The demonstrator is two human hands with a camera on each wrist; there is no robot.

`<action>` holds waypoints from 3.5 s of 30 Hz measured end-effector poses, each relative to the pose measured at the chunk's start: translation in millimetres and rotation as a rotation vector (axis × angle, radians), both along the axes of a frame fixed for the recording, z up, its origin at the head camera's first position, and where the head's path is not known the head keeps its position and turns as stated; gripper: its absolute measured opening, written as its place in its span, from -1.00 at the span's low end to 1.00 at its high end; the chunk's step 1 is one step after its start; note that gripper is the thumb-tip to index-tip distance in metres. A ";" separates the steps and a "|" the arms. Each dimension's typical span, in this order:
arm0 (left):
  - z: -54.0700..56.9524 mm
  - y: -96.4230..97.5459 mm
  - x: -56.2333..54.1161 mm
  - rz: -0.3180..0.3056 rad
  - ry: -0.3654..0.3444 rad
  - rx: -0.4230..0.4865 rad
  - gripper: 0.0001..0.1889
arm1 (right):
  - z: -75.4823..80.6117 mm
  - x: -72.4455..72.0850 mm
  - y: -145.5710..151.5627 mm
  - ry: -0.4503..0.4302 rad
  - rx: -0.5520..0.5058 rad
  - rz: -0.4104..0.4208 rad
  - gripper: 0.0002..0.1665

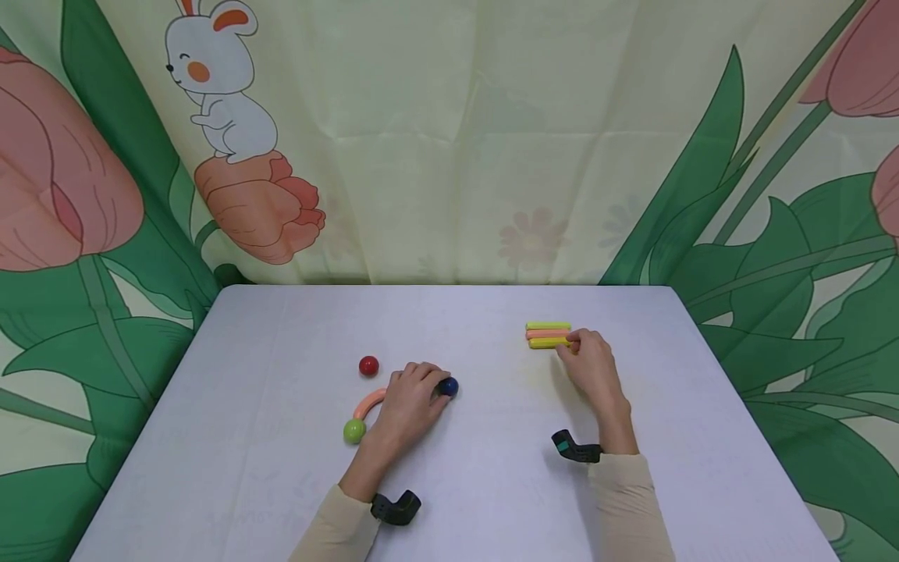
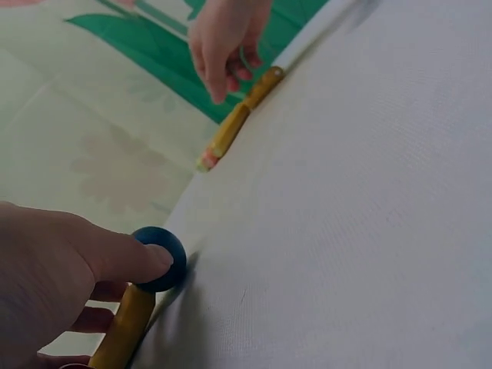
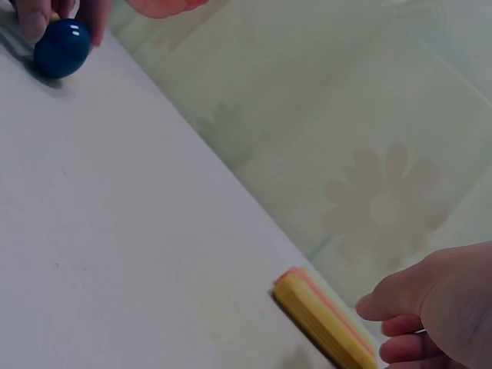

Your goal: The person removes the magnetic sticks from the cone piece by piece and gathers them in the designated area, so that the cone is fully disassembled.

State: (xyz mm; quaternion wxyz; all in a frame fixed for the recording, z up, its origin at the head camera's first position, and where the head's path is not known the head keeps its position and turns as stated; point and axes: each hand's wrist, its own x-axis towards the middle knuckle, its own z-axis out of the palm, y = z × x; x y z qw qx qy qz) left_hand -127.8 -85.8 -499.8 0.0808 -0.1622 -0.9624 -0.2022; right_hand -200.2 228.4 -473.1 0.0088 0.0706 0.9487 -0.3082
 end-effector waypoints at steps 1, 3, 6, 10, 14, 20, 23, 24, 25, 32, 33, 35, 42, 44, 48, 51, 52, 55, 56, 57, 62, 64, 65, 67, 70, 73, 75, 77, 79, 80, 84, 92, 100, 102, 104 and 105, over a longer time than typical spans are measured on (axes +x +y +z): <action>0.2 -0.6 0.0 0.005 -0.013 0.006 -0.59 | -0.3 0.0 -1.3 0.006 0.000 0.009 -0.53; 0.3 -2.0 -0.1 0.020 -0.033 0.017 -0.57 | -0.2 0.4 -4.6 0.017 -0.001 0.027 -0.54; -0.2 -4.3 -0.7 0.051 -0.053 0.018 -0.56 | -0.9 0.5 -9.5 0.034 0.009 0.051 -0.55; -0.6 -7.1 -1.9 0.093 -0.079 0.014 -0.59 | -1.1 0.7 -17.1 0.046 0.011 0.080 -0.55; -1.2 -9.7 -2.6 0.126 -0.088 0.013 -0.63 | -0.8 0.9 -25.3 0.044 -0.004 0.113 -0.55; -3.2 -12.7 -5.3 0.167 -0.073 0.016 -0.67 | -2.4 0.3 -35.3 0.087 -0.011 0.158 -0.57; -3.7 -13.6 -6.6 0.189 -0.080 0.021 -0.69 | -3.2 0.8 -39.7 0.104 -0.018 0.181 -0.58; -3.7 -13.8 -6.8 0.194 -0.084 0.022 -0.69 | -3.4 1.2 -41.4 0.104 -0.019 0.188 -0.59; -3.8 -14.2 -6.9 0.198 -0.087 0.023 -0.69 | -4.0 1.5 -43.2 0.103 -0.018 0.192 -0.59; -2.9 -15.7 -7.0 0.201 -0.097 0.028 -0.68 | -5.9 4.1 -58.1 0.053 0.005 0.225 -0.56; -2.7 -15.8 -7.0 0.201 -0.099 0.029 -0.68 | -6.1 4.8 -60.4 0.045 0.007 0.229 -0.55; -2.5 -16.1 -7.1 0.201 -0.101 0.031 -0.68 | -6.5 6.2 -65.3 0.027 0.002 0.239 -0.52; -3.0 -16.8 -7.9 0.201 -0.102 0.029 -0.68 | -6.7 11.3 -79.8 0.001 0.001 0.283 -0.46; -2.9 -16.4 -8.3 0.204 -0.107 0.033 -0.67 | -7.0 12.7 -83.3 0.004 0.002 0.296 -0.45; -2.8 -16.2 -8.8 0.206 -0.104 0.030 -0.68 | -7.8 15.7 -90.8 0.015 0.001 0.314 -0.46; -2.7 -16.2 -9.0 0.202 -0.100 0.027 -0.68 | -8.7 18.0 -96.9 0.025 0.006 0.331 -0.47; -3.0 -16.3 -9.1 0.200 -0.098 0.027 -0.68 | -8.9 18.8 -99.0 0.028 0.006 0.337 -0.47; -3.3 -16.4 -9.5 0.198 -0.095 0.030 -0.68 | -10.2 20.9 -104.9 0.030 -0.001 0.354 -0.47; -3.4 -16.4 -9.5 0.197 -0.090 0.033 -0.68 | -10.6 21.7 -106.9 0.031 -0.005 0.361 -0.46; -3.6 -16.4 -9.4 0.198 -0.090 0.036 -0.68 | -10.9 22.4 -108.9 0.029 -0.010 0.366 -0.46; -3.9 -16.1 -8.5 0.197 -0.091 0.041 -0.69 | -12.8 26.9 -118.4 0.021 -0.029 0.398 -0.42; -3.8 -15.9 -8.2 0.193 -0.094 0.045 -0.70 | -13.6 28.5 -121.5 0.022 -0.029 0.414 -0.41; -3.8 -15.8 -8.2 0.190 -0.093 0.047 -0.70 | -14.1 29.2 -122.8 0.023 -0.027 0.423 -0.40; -3.9 -15.5 -7.9 0.182 -0.086 0.057 -0.71 | -15.2 30.5 -125.3 0.020 -0.023 0.437 -0.39; -4.3 -14.9 -7.3 0.169 -0.069 0.067 -0.73 | -16.4 32.6 -128.1 0.016 -0.021 0.457 -0.38; -5.1 -14.3 -6.8 0.164 -0.059 0.066 -0.73 | -17.2 34.9 -130.3 0.019 -0.028 0.473 -0.37; -5.6 -14.0 -6.2 0.165 -0.057 0.061 -0.73 | -17.6 36.3 -131.9 0.024 -0.021 0.489 -0.37; -5.7 -13.7 -6.2 0.165 -0.056 0.061 -0.73 | -18.0 37.5 -133.8 0.026 -0.013 0.500 -0.37; -5.6 -13.5 -6.2 0.164 -0.050 0.059 -0.73 | -18.5 38.4 -135.7 0.027 0.000 0.513 -0.38; -5.6 -13.5 -6.3 0.163 -0.046 0.060 -0.73 | -18.8 38.7 -136.6 0.031 0.006 0.518 -0.39; -6.1 -13.3 -6.8 0.159 -0.029 0.055 -0.75 | -20.0 40.3 -139.9 0.043 0.021 0.534 -0.43; -6.0 -13.2 -7.3 0.161 -0.035 0.048 -0.74 | -22.1 42.8 -144.7 0.077 0.053 0.562 -0.49; -5.4 -13.4 -6.8 0.157 -0.035 0.048 -0.73 | -26.3 42.4 -146.8 0.091 0.065 0.562 -0.54; -5.1 -13.6 -6.7 0.157 -0.034 0.049 -0.73 | -26.9 42.3 -146.9 0.096 0.069 0.568 -0.56; -5.0 -13.9 -6.5 0.152 -0.024 0.048 -0.74 | -27.5 42.5 -146.8 0.103 0.069 0.576 -0.57; -5.2 -14.0 -6.5 0.150 -0.021 0.049 -0.74 | -27.7 42.6 -146.6 0.106 0.068 0.581 -0.58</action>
